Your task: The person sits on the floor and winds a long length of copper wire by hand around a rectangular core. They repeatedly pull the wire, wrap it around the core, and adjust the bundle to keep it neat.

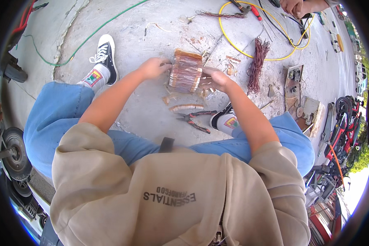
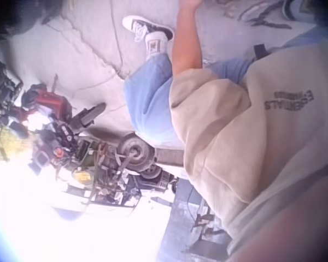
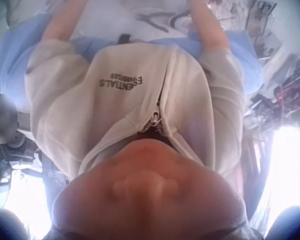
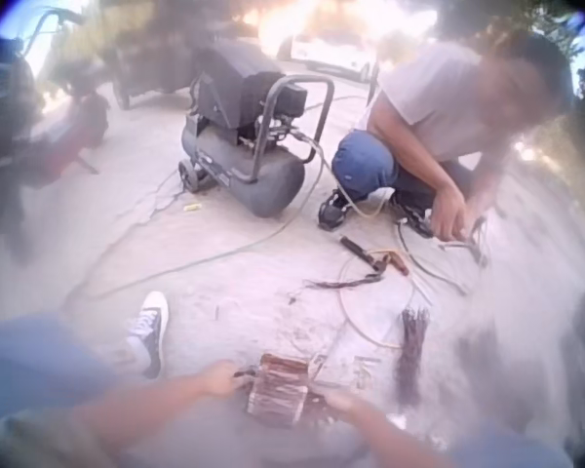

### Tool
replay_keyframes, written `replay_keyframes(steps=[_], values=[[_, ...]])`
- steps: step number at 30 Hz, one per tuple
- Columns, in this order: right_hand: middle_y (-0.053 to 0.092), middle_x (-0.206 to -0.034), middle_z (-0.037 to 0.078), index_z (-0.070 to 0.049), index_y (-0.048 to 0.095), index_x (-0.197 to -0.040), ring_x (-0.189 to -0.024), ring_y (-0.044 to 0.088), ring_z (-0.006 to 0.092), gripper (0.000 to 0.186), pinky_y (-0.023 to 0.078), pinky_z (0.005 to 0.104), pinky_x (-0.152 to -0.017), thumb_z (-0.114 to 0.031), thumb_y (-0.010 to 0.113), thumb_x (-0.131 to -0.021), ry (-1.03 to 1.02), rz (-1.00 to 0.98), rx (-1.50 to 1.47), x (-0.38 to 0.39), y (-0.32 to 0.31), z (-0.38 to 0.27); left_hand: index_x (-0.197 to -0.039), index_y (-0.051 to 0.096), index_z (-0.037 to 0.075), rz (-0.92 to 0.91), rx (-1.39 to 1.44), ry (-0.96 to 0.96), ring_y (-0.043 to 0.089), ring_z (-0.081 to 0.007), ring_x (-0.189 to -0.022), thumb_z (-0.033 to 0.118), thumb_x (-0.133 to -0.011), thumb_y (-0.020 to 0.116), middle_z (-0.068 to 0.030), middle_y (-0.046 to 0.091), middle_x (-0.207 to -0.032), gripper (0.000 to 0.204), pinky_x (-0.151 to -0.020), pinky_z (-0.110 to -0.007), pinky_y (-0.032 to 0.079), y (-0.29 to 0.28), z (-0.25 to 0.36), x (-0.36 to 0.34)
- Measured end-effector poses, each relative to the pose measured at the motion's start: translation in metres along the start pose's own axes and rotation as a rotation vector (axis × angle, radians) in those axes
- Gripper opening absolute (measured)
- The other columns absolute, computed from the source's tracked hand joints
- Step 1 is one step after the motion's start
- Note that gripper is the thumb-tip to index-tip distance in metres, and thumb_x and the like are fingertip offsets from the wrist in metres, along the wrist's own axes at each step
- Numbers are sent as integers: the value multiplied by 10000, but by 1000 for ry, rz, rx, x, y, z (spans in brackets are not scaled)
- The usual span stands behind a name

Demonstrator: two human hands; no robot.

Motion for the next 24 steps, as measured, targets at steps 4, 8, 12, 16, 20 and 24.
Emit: replay_keyframes(steps=[4,8,12,16,20,24], values=[[548,-1270,215,24,449,-1360,-1090,600,317,478,524,437,-922,-277,477,-990,-52,1,-40,-20,-9,16,-1097,672,54,-19,-401,-48,668,-285,-832,227,-911,583,-175,691,-919,269,-780,-374,507,-18,25,2],[593,-1200,225,37,469,-1325,-1081,606,324,445,524,439,-919,-257,466,-991,-89,36,-54,-14,-9,0,-985,688,30,-2,-153,-13,659,-289,-815,210,-911,550,-184,681,-886,239,-760,-377,503,-7,10,4],[571,-1221,235,41,477,-1300,-1086,597,324,412,515,446,-939,-237,457,-997,-68,52,-162,-10,-11,-2,-1227,622,59,-114,226,-300,639,-233,-754,238,-927,496,-177,691,-876,372,-734,-368,510,35,-29,-6],[594,-1175,222,73,524,-1246,-998,634,298,372,550,399,-892,-185,515,-978,-161,64,-157,-14,-11,0,-1232,576,7,-236,386,-368,515,-111,-687,215,-969,429,-61,595,-820,366,-631,-272,446,23,4,4],[639,-1082,195,124,584,-1140,-883,671,261,307,590,330,-799,-112,576,-944,-187,92,-218,-24,-11,12,-1411,400,32,-388,292,-325,555,-136,-793,299,-919,517,-91,616,-996,572,-725,-271,466,4,11,20],[638,-1077,194,107,598,-1095,-894,671,263,249,583,335,-812,-81,566,-936,-100,72,-294,-15,-61,26,-1449,340,84,-577,21,-397,611,-180,-975,365,-867,658,-158,569,-1184,720,-890,-322,495,-12,-23,47]])
Point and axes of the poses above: each hand's wrist, its own x-axis away from the middle knuckle, its own y-axis out of the palm, z = x × y, the point moved 7 cm from there along -x, towards the middle knuckle
